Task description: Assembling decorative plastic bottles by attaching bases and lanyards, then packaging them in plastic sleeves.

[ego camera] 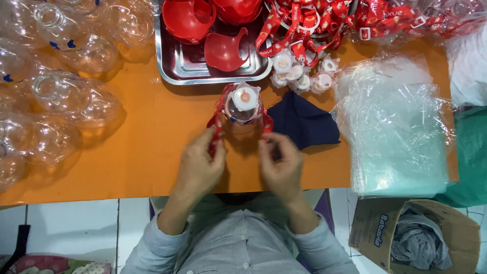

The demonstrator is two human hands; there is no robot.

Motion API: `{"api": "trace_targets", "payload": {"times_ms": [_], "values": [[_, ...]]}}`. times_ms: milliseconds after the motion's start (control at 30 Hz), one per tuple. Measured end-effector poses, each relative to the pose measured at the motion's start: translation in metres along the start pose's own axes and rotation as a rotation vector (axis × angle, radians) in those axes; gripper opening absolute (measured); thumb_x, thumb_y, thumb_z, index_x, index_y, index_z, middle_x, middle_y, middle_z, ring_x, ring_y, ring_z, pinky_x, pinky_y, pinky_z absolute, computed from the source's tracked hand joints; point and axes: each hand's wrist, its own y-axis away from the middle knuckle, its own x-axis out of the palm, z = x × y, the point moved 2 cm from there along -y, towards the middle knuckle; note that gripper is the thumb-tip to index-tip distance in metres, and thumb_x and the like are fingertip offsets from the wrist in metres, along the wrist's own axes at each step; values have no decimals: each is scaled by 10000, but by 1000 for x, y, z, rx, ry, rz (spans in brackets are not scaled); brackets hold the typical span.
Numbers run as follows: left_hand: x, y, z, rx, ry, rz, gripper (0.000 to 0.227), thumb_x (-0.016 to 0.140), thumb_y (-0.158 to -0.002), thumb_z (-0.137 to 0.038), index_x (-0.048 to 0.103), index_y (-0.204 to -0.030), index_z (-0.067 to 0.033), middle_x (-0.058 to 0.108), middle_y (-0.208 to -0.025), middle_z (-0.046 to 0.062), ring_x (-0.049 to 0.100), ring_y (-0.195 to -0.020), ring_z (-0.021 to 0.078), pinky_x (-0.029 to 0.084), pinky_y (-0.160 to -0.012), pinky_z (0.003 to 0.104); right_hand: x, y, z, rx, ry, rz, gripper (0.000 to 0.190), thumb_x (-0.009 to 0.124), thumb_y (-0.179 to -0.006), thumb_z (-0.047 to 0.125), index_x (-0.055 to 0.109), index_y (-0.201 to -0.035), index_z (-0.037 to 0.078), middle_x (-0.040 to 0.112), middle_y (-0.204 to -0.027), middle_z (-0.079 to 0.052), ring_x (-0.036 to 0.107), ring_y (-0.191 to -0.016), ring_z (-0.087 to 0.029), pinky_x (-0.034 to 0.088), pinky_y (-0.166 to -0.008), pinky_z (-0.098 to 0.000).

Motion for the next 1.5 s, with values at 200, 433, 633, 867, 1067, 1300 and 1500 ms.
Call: {"api": "trace_targets", "payload": {"times_ms": [200, 433, 633, 867, 1067, 1300, 1500], "values": [[38, 15, 16, 6, 149, 155, 115, 499, -961, -71, 613, -960, -57, 607, -771, 133, 654, -759, 289, 543, -668, 389, 30, 1, 36, -181, 10, 46, 204, 646, -972, 3, 707, -1166, 6, 725, -937, -138, 734, -873, -279, 614, -745, -373], [31, 16, 5, -207, 590, 158, 372, 390, -973, 42, 527, -1318, 75, 655, -1112, 215, 589, -954, 231, 630, -794, 422, 36, 6, 12, -194, -2, 78, 191, 662, -971, 26, 694, -1158, 4, 701, -960, -121, 723, -913, -278, 601, -804, -381], [52, 20, 19, -247, 714, 24, 399, 655, -886, 73, 583, -1278, 39, 679, -1126, 148, 616, -1015, 186, 584, -913, 346, 33, 7, 23, -229, 12, 96, 273, 658, -984, 61, 671, -1238, -41, 691, -1025, -180, 725, -986, -341, 601, -837, -416], [55, 16, 17, -226, 651, -44, 336, 703, -835, 41, 675, -1167, -4, 716, -978, 126, 650, -908, 168, 621, -791, 327, 31, 6, 17, -194, -9, 111, 224, 699, -968, 123, 709, -1100, -57, 620, -1109, -190, 679, -1038, -359, 572, -878, -435], [44, 7, 3, -97, 381, -62, 196, 716, -835, -6, 706, -1027, -43, 691, -810, 132, 667, -715, 206, 587, -591, 325, 33, 2, 7, -222, 41, 119, 119, 667, -976, 57, 740, -1014, -30, 614, -1013, -141, 693, -968, -335, 581, -830, -402], [35, 5, -3, -7, 401, -220, 290, 703, -870, -10, 628, -1150, -11, 692, -948, 160, 665, -812, 240, 596, -674, 352, 28, -8, -19, -214, 170, 51, 29, 696, -919, 21, 690, -910, 48, 575, -920, -54, 689, -892, -276, 580, -776, -362], [32, 2, 7, 245, -42, -394, 345, 682, -822, 6, 618, -1155, -57, 619, -1024, 95, 558, -1011, 326, 431, -939, 467, 28, -16, -18, -252, 252, 14, 96, 645, -922, -9, 641, -968, 75, 557, -938, -44, 662, -860, -253, 573, -716, -335]]}}
